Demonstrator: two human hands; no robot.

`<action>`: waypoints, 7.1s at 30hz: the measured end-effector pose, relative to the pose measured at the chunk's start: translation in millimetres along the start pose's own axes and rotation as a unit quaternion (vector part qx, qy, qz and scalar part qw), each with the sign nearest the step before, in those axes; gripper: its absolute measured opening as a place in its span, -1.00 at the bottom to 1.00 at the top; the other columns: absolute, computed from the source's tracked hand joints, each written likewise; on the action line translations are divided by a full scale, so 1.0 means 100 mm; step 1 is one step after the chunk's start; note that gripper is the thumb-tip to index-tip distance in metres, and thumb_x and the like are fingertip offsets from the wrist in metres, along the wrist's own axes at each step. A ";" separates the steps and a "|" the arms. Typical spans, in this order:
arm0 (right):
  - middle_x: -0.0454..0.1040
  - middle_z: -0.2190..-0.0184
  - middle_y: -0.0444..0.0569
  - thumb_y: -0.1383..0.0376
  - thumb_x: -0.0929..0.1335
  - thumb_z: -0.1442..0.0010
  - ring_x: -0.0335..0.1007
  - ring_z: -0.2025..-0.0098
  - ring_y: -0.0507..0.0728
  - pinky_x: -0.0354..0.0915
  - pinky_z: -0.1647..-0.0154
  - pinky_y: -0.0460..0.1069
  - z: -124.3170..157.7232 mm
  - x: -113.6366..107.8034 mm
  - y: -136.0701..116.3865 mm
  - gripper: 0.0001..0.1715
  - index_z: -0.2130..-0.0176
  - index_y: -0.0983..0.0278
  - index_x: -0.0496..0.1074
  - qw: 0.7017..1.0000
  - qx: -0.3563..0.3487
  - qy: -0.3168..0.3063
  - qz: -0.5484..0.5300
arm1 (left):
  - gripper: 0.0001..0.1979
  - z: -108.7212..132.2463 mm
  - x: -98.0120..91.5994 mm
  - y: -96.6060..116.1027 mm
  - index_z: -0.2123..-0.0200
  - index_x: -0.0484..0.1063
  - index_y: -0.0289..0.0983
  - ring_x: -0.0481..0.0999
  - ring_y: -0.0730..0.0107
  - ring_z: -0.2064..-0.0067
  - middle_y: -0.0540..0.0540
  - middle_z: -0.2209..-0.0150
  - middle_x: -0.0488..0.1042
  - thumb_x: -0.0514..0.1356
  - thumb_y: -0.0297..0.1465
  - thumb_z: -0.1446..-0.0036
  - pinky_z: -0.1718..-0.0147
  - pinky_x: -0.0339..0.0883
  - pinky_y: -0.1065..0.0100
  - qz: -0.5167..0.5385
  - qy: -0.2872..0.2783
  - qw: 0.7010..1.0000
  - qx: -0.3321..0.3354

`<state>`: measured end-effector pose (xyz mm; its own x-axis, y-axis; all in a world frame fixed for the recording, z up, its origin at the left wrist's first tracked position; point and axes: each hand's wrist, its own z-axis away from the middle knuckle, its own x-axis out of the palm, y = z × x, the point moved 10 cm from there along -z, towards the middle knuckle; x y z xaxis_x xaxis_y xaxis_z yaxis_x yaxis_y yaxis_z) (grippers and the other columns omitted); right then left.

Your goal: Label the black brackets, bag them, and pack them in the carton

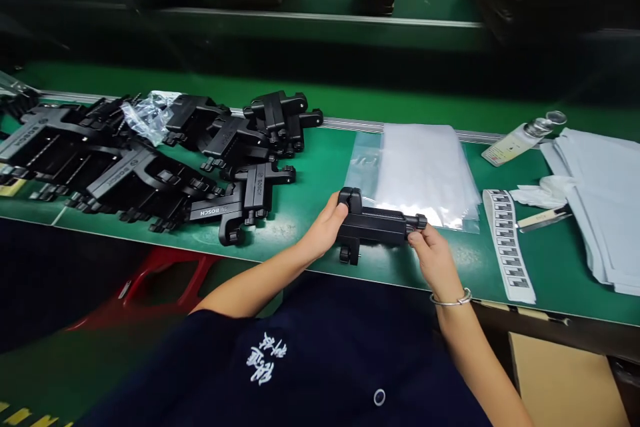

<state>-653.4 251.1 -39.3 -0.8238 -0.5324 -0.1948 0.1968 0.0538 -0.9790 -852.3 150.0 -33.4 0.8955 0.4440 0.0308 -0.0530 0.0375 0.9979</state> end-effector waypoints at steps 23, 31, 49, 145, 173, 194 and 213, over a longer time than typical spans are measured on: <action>0.48 0.06 -0.01 -0.03 0.44 -0.06 0.48 0.12 0.15 0.49 0.18 0.07 0.03 0.17 -0.18 -0.33 -0.10 0.12 0.31 0.982 0.029 0.050 -0.178 | -0.34 -0.15 0.13 0.20 -0.09 0.37 -0.25 0.36 0.08 -0.17 -0.19 -0.11 0.43 0.24 0.05 -0.05 -0.15 0.23 0.18 0.160 -0.008 0.986 -0.046; 0.58 0.32 0.02 -0.21 0.24 -0.14 0.50 0.07 0.27 0.47 0.09 0.19 0.13 0.47 0.27 -0.41 0.20 0.17 0.49 0.953 0.167 0.000 -0.252 | -0.30 -0.08 0.50 0.58 -0.27 0.14 -0.15 0.46 0.15 0.03 -0.19 -0.01 0.44 0.26 -0.17 -0.09 0.05 0.34 0.20 -0.004 -0.213 0.975 0.055; 0.44 0.01 0.10 -0.17 0.42 0.01 0.44 0.04 0.22 0.42 0.03 0.14 0.26 -0.03 -0.23 -0.15 -0.14 0.17 0.28 0.991 -0.037 0.013 -0.129 | -0.09 0.07 0.19 0.44 -0.26 0.20 -0.07 0.45 -0.01 -0.10 -0.18 -0.11 0.43 0.45 -0.13 0.18 -0.04 0.36 0.10 0.045 -0.222 0.974 -0.002; 0.41 -0.07 0.18 0.17 0.31 -0.24 0.30 -0.16 0.32 0.18 -0.16 0.33 0.81 -1.59 0.10 -0.72 0.11 0.26 0.43 0.918 -0.107 0.298 0.239 | -0.57 -0.71 0.04 0.19 -0.09 0.42 -0.19 0.23 0.10 -0.28 -0.14 -0.21 0.34 -0.02 -0.24 -0.24 -0.24 0.09 0.02 -0.443 -0.242 0.852 0.140; 0.41 0.09 0.06 0.24 0.33 -0.14 0.32 -0.02 0.23 0.24 -0.04 0.19 -0.17 0.36 -0.13 -0.82 0.47 0.23 0.42 0.983 -0.023 -0.017 0.184 | -0.61 -0.01 0.33 -0.13 -0.14 0.22 -0.22 0.18 0.14 -0.23 -0.21 -0.16 0.18 -0.05 -0.48 -0.26 -0.23 0.12 0.04 -0.290 -0.025 0.952 0.090; 0.44 0.13 0.05 0.27 0.33 -0.11 0.37 0.04 0.21 0.29 0.02 0.14 -0.18 0.36 -0.20 -0.83 0.50 0.23 0.40 0.975 -0.035 -0.017 0.219 | -0.61 -0.01 0.33 -0.13 -0.13 0.23 -0.23 0.18 0.15 -0.23 -0.21 -0.16 0.19 -0.06 -0.49 -0.25 -0.23 0.13 0.06 -0.295 -0.016 0.951 0.092; 0.34 -0.18 0.05 0.15 0.34 -0.23 0.31 -0.17 0.25 0.38 -0.06 0.18 -0.16 0.16 -0.22 -0.58 -0.06 0.15 0.42 0.962 -0.079 -0.092 0.244 | -0.69 0.25 0.44 0.10 -0.02 0.47 -0.12 0.42 0.15 -0.12 -0.09 -0.04 0.53 0.07 -0.27 -0.28 -0.15 0.11 0.03 -0.456 -0.200 0.819 0.285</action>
<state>-679.5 255.1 -21.9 -0.5422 -0.5509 -0.6344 0.4419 0.4553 -0.7730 -802.1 147.8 -20.3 0.5260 0.1310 -0.8404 0.8320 -0.2844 0.4764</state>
